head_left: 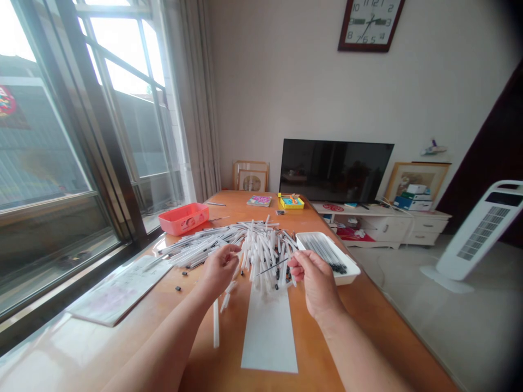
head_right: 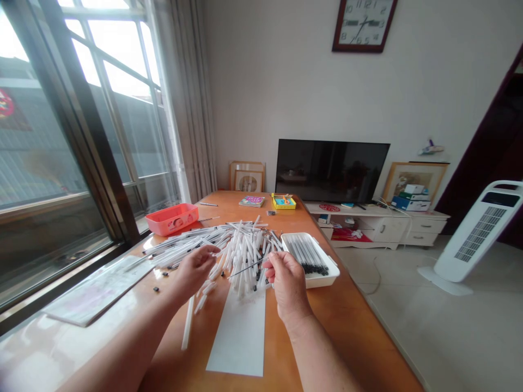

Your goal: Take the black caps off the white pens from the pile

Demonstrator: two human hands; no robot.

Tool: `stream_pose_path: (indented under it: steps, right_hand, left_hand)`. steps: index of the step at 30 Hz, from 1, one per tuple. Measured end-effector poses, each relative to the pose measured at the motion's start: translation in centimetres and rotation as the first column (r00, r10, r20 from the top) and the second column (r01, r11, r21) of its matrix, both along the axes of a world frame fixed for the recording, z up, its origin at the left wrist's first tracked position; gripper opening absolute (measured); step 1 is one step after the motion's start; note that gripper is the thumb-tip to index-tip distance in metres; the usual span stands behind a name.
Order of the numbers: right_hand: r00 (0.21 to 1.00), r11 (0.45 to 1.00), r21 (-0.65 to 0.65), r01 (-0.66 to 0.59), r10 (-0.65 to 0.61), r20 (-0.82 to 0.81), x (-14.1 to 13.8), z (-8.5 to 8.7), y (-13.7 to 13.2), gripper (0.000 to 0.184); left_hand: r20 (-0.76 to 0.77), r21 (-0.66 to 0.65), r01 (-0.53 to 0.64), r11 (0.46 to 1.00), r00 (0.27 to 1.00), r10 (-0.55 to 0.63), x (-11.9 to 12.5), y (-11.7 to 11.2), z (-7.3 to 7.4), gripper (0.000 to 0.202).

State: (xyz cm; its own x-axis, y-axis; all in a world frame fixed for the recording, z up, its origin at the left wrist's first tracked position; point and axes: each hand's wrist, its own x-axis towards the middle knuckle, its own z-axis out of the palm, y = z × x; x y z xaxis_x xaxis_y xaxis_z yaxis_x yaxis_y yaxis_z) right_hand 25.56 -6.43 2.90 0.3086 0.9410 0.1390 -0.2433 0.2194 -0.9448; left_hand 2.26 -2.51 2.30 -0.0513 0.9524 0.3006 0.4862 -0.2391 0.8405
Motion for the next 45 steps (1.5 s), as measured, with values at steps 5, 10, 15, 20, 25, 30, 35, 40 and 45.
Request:
stream_pose_path:
  steps: [5,10,15,20,25,30,35,40,45]
  right_hand:
    - [1.0,1.0,-0.006,0.007,-0.007,-0.007,0.1,0.2,0.0,0.027]
    - [1.0,1.0,-0.008,0.008,-0.008,-0.013,0.0,0.3,-0.1,0.026]
    - [0.999,1.0,-0.007,-0.007,0.007,-0.038,0.1,0.0,0.0,0.025]
    - [0.993,0.999,-0.001,-0.04,0.04,-0.11,0.1,0.0,0.1,0.022]
    - [0.98,0.998,0.025,-0.066,0.07,-0.186,0.3,0.7,-0.1,0.021]
    - [0.982,0.999,0.038,-0.021,0.028,-0.187,0.6,0.8,0.0,0.021]
    - [0.991,0.999,0.048,0.016,-0.01,-0.13,0.7,0.5,0.2,0.023]
    - [0.994,0.998,0.055,0.041,-0.035,-0.102,0.7,0.2,0.3,0.024]
    - [0.998,0.998,0.057,0.037,-0.034,-0.059,0.5,0.2,0.1,0.024]
  left_hand:
    - [0.532,-0.096,0.148,0.984,0.843,-0.075,-0.5,-0.3,1.0,0.032]
    - [0.77,-0.026,0.235,0.972,0.624,-0.13,-1.4,0.2,1.2,0.027]
    - [0.849,0.022,0.277,0.961,0.502,-0.164,-1.8,-0.1,2.0,0.019]
    - [0.842,-0.039,0.449,0.893,0.496,-0.213,-1.3,-1.9,3.2,0.03]
    - [0.719,-0.242,0.683,0.69,0.603,-0.345,-0.1,-3.4,3.2,0.032]
    - [0.601,-0.372,0.69,0.621,0.689,-0.405,0.2,-3.6,2.7,0.038]
    - [0.562,-0.378,0.682,0.626,0.706,-0.43,0.0,-3.5,2.7,0.042]
    - [0.54,-0.388,0.68,0.622,0.715,-0.444,-0.2,-3.4,2.8,0.043]
    - [0.506,-0.395,0.675,0.623,0.726,-0.466,-0.1,-3.4,2.7,0.042]
